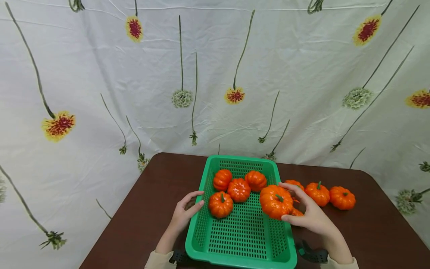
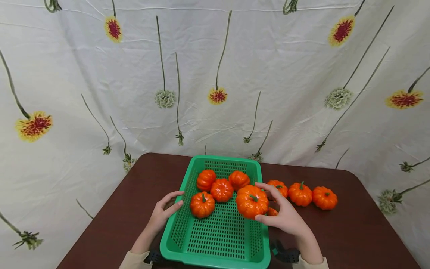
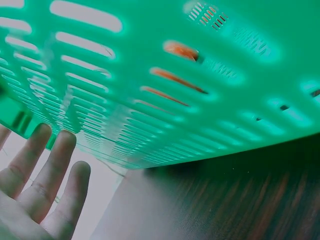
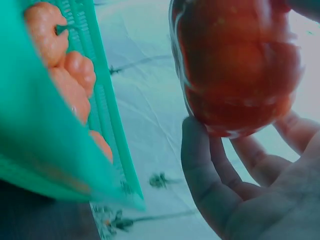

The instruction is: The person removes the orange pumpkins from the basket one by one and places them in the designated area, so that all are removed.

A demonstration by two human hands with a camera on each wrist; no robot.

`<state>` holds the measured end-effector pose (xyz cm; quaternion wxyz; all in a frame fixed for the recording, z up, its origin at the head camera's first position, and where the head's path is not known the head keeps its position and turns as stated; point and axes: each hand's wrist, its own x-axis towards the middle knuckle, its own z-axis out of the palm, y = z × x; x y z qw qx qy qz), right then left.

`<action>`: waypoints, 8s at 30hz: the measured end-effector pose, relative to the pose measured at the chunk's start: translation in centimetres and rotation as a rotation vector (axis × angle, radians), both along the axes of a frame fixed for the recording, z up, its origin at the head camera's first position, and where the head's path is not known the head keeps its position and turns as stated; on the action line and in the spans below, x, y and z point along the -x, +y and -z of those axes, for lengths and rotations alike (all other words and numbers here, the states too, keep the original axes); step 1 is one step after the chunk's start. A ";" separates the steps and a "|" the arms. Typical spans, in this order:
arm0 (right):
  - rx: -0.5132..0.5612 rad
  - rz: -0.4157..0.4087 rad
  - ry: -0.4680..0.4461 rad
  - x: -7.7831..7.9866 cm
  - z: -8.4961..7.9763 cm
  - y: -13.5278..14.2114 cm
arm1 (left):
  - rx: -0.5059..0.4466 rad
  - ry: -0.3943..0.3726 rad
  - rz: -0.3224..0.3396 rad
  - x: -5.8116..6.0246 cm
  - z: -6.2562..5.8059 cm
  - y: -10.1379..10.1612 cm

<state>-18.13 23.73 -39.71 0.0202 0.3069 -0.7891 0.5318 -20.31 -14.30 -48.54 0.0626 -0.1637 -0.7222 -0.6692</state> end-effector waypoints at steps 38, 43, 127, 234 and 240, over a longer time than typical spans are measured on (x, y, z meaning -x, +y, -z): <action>-0.050 0.640 -0.596 -0.2 5.1 11.0 | 0.004 0.006 -0.018 0.0 0.2 0.1; -0.030 0.624 -0.661 -0.1 5.7 11.5 | 0.012 0.007 -0.006 0.0 0.2 0.0; -0.146 -0.050 -0.236 6.3 1.2 -14.2 | 0.003 -0.006 -0.001 0.2 0.3 0.0; 0.131 0.689 -0.205 1.4 -1.0 0.9 | 0.006 0.001 -0.012 0.2 0.3 0.1; 0.175 0.902 -0.210 0.8 0.3 2.9 | 0.012 -0.002 -0.021 0.2 0.3 0.2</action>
